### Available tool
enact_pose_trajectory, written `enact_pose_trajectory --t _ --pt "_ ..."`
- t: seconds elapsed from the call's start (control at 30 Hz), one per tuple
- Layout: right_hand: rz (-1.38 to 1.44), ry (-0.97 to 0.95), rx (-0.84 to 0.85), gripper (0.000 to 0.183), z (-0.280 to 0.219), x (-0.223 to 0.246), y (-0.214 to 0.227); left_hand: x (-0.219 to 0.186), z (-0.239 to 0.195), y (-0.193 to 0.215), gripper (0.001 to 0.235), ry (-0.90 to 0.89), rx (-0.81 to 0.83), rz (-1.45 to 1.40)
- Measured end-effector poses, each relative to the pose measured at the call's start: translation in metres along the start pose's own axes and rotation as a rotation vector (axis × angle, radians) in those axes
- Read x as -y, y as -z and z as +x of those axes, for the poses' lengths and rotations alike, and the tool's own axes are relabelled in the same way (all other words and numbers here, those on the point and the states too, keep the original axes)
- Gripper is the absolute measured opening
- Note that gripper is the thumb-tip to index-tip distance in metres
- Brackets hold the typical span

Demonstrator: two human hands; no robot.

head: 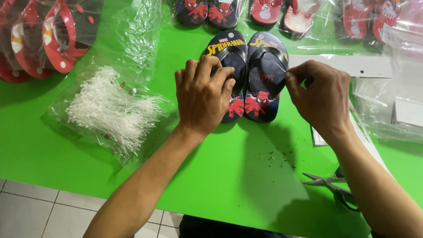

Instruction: The person trims a plastic fastener with shears, threads it through a pair of sandals, and places the sandals into a plastic bag alongside a card.

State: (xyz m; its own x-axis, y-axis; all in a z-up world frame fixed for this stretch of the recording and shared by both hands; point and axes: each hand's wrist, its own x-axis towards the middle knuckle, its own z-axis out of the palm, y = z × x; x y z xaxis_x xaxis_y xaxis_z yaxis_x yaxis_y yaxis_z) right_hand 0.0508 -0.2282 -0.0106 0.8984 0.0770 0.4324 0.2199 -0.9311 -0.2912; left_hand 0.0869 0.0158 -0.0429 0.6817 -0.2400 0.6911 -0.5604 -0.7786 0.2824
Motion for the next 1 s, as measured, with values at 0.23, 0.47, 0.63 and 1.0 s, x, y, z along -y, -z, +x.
enact_pose_trajectory --t 0.23,0.47,0.63,1.0 --pt "-0.209 -0.059 0.045 0.017 -0.008 0.002 -0.010 -0.002 0.000 -0.003 0.027 -0.018 0.023 0.025" --pt "-0.315 -0.049 -0.006 0.017 -0.012 -0.006 -0.013 -0.002 0.000 -0.004 0.026 -0.012 0.029 0.029" --pt "-0.240 -0.025 -0.021 0.013 -0.012 -0.014 -0.027 0.004 -0.004 -0.015 0.023 -0.023 0.018 0.065" --pt "-0.309 0.196 -0.016 0.015 -0.014 -0.012 -0.013 0.005 -0.004 -0.017 0.026 -0.010 0.062 0.056"
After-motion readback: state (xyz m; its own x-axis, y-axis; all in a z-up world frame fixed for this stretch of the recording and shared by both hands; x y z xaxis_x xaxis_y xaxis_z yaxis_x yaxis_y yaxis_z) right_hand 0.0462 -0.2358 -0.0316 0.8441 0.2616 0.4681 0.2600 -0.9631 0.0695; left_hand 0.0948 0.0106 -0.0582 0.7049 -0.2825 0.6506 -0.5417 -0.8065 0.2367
